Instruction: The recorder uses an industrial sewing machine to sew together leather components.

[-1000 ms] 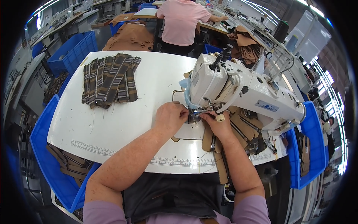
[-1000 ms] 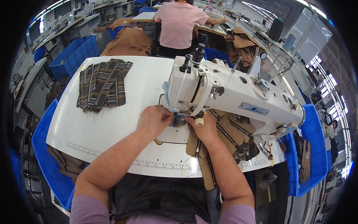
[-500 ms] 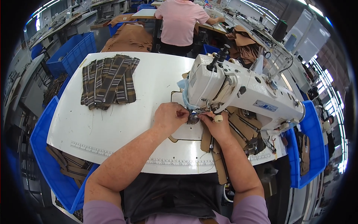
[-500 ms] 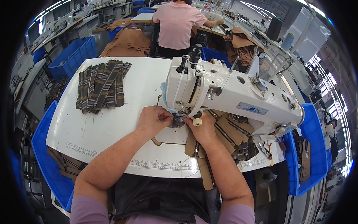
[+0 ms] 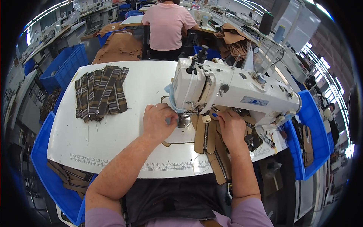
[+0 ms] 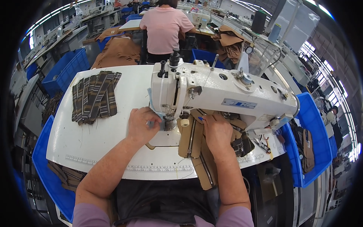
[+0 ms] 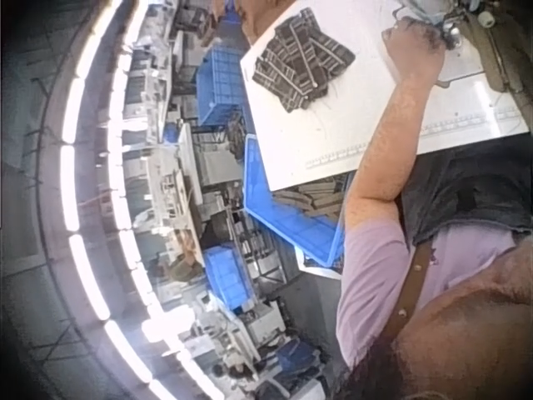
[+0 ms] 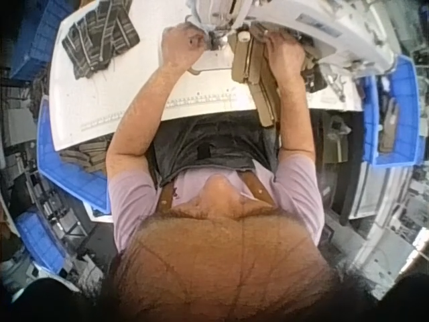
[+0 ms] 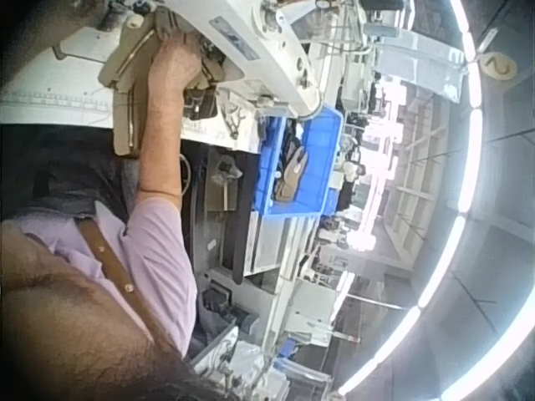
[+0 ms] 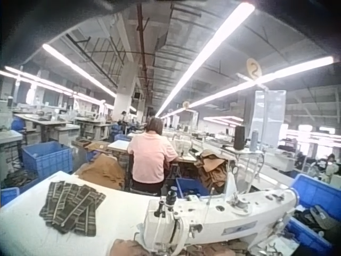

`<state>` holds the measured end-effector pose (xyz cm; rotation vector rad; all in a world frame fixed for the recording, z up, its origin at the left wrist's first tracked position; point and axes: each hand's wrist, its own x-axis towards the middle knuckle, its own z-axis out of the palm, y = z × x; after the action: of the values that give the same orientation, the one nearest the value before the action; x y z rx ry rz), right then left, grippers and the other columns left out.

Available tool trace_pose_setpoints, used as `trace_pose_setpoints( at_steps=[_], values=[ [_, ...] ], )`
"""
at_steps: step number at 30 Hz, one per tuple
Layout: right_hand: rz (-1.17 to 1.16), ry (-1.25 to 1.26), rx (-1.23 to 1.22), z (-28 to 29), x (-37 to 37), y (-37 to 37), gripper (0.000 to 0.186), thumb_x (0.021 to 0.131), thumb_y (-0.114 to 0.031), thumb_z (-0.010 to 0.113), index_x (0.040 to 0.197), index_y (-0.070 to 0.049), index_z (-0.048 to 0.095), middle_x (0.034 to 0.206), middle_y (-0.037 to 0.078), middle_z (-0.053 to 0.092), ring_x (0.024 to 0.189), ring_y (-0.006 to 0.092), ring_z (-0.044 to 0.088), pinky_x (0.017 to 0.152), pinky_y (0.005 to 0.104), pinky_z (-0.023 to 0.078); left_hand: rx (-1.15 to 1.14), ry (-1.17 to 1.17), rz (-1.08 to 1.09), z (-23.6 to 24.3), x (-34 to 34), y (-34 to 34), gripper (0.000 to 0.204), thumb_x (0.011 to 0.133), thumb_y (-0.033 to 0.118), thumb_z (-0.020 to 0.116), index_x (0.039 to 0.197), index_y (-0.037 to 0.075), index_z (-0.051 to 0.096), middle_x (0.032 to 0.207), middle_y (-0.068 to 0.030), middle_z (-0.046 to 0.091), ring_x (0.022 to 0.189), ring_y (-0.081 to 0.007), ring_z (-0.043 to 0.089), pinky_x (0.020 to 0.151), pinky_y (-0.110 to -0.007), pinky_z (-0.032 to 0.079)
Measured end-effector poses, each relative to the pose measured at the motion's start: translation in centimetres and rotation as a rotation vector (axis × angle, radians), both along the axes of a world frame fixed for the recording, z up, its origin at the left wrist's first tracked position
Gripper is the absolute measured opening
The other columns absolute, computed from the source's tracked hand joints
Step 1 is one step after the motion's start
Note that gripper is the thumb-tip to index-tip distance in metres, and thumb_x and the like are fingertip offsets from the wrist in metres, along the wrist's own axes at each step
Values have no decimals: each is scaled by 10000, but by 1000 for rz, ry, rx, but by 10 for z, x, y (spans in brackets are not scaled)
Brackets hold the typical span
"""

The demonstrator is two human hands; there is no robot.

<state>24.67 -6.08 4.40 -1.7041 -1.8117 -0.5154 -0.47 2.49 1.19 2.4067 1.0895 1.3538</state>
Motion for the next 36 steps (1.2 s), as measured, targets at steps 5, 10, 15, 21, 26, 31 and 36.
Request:
trace_pose_setpoints(
  at_steps=[5, 10, 15, 21, 26, 31, 36],
  values=[
    [238, 520, -131, -6, 12, -43, 127, 831, -10, 791, 952, -15, 751, 862, 124, 709, 702, 262, 681, 621, 347, 537, 40, 247, -179, -4, 13, -13, 64, 761, 134, 768, 818, 115, 744, 798, -10, 681, 744, -215, 655, 807, -380, 454],
    [330, 338, -57, -20, 1, -41, 98, 858, -126, 754, 946, -82, 748, 887, 109, 690, 845, 335, 681, 728, 433, 554, 149, 302, -213, -20, 22, -9, 55, 840, 112, 740, 854, 67, 713, 788, -69, 659, 768, -294, 643, 732, -417, 489],
    [414, 538, 67, -20, -2, -46, 115, 862, -110, 760, 964, -62, 739, 867, 104, 673, 810, 324, 668, 711, 423, 542, 100, 311, -397, -2, 23, -21, 97, 852, 60, 720, 790, 33, 651, 764, -108, 634, 739, -337, 622, 685, -441, 478],
    [406, 661, 139, -1, 32, -73, 109, 877, -56, 770, 983, -42, 749, 826, 63, 663, 709, 197, 625, 628, 306, 488, 10, 282, -549, 5, 29, -37, 156, 820, 19, 743, 745, 16, 606, 745, -120, 611, 681, -349, 612, 623, -437, 479],
    [-105, 798, 323, -17, 149, -109, 135, 884, -88, 775, 1006, -33, 762, 894, 63, 730, 807, 135, 665, 688, 283, 527, -82, 235, -637, 17, 20, -54, 118, 807, -5, 739, 766, 11, 629, 732, -112, 637, 666, -319, 621, 603, -417, 489],
    [-545, 641, 318, -49, 269, -153, 162, 868, -78, 772, 1009, 1, 762, 894, 116, 763, 807, 178, 726, 760, 310, 560, -67, 243, -742, 18, 23, -60, 146, 781, 94, 780, 875, 59, 675, 710, -75, 610, 629, -268, 595, 572, -385, 462],
    [-690, 541, 123, -42, 301, -140, 187, 858, -109, 757, 1023, -24, 780, 922, 178, 763, 844, 283, 751, 810, 357, 571, 51, 94, -575, 11, 14, -49, 312, 735, 176, 811, 1001, 82, 676, 673, -27, 537, 570, -221, 528, 544, -359, 428]
  ],
)
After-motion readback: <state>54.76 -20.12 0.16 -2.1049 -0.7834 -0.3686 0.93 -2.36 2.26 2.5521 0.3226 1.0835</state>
